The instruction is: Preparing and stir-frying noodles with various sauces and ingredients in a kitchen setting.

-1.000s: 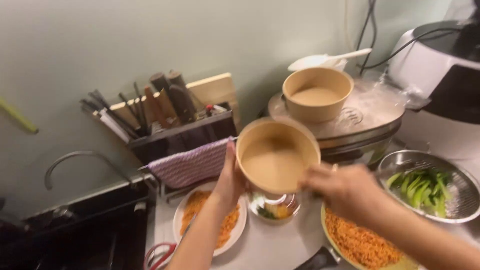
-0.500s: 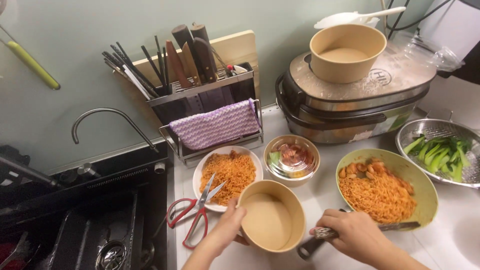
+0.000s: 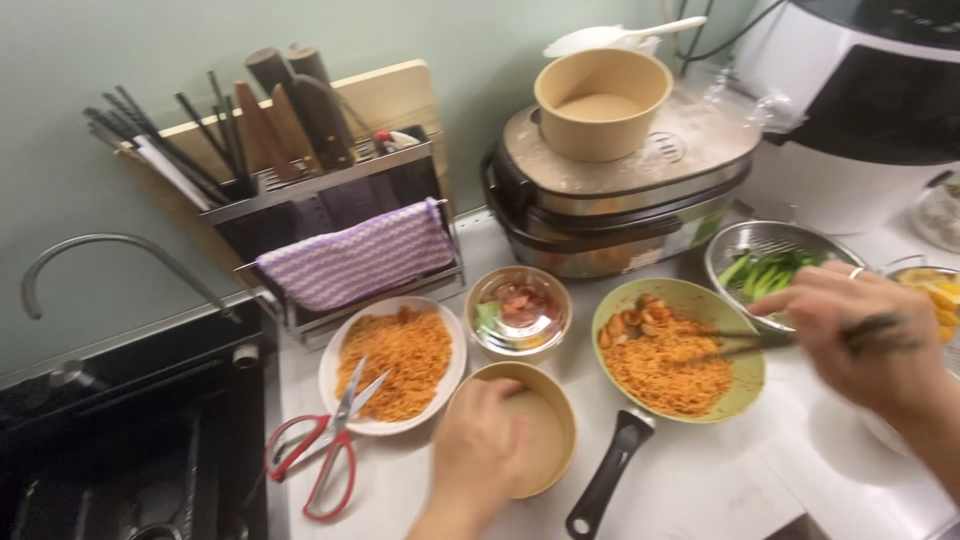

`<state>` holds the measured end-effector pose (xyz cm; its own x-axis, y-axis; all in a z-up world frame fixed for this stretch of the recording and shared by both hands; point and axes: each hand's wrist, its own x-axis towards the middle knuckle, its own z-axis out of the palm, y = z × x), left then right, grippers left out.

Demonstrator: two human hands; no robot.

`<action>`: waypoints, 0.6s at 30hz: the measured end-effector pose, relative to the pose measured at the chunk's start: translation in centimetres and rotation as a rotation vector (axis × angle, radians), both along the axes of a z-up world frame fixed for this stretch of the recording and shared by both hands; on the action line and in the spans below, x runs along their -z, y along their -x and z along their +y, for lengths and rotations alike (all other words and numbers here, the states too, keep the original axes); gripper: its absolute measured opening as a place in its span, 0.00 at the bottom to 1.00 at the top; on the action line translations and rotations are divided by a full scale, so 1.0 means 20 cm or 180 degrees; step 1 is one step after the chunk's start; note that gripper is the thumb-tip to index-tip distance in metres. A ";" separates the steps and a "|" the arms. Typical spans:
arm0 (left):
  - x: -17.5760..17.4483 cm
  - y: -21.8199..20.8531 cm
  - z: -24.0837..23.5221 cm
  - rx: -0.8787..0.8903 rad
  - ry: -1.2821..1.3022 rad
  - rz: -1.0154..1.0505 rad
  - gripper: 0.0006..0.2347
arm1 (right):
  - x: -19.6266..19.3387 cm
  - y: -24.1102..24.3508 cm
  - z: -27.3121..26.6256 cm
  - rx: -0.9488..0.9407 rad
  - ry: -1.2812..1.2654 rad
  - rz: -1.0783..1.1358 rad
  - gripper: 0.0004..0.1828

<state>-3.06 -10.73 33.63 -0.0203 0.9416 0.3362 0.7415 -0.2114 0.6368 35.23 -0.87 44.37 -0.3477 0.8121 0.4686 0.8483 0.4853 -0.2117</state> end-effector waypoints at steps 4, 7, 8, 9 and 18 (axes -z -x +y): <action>0.00 -0.35 0.00 0.0817 0.0909 -0.0547 0.16 | 0.03 -0.20 0.08 0.1239 0.1122 0.0655 0.21; 0.24 -0.52 0.01 0.1116 0.0852 -0.0037 0.25 | 0.21 -0.37 0.12 0.1251 0.1758 0.1468 0.22; 0.25 -0.54 0.03 0.1119 0.0845 -0.0028 0.25 | 0.27 -0.38 0.11 0.1251 0.1751 0.1478 0.22; 0.27 -0.56 0.04 0.1193 0.0769 0.0272 0.28 | 0.34 -0.40 0.10 0.1248 0.1746 0.1761 0.19; 0.42 -0.68 0.12 0.1141 0.1518 0.1786 0.20 | 0.49 -0.40 0.01 0.0416 0.1968 0.2052 0.16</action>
<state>10.58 -8.29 25.24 0.3612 0.9033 -0.2316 0.9155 -0.2962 0.2724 43.29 -0.75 34.61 -0.0560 0.9984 0.0073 0.5150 0.0351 -0.8565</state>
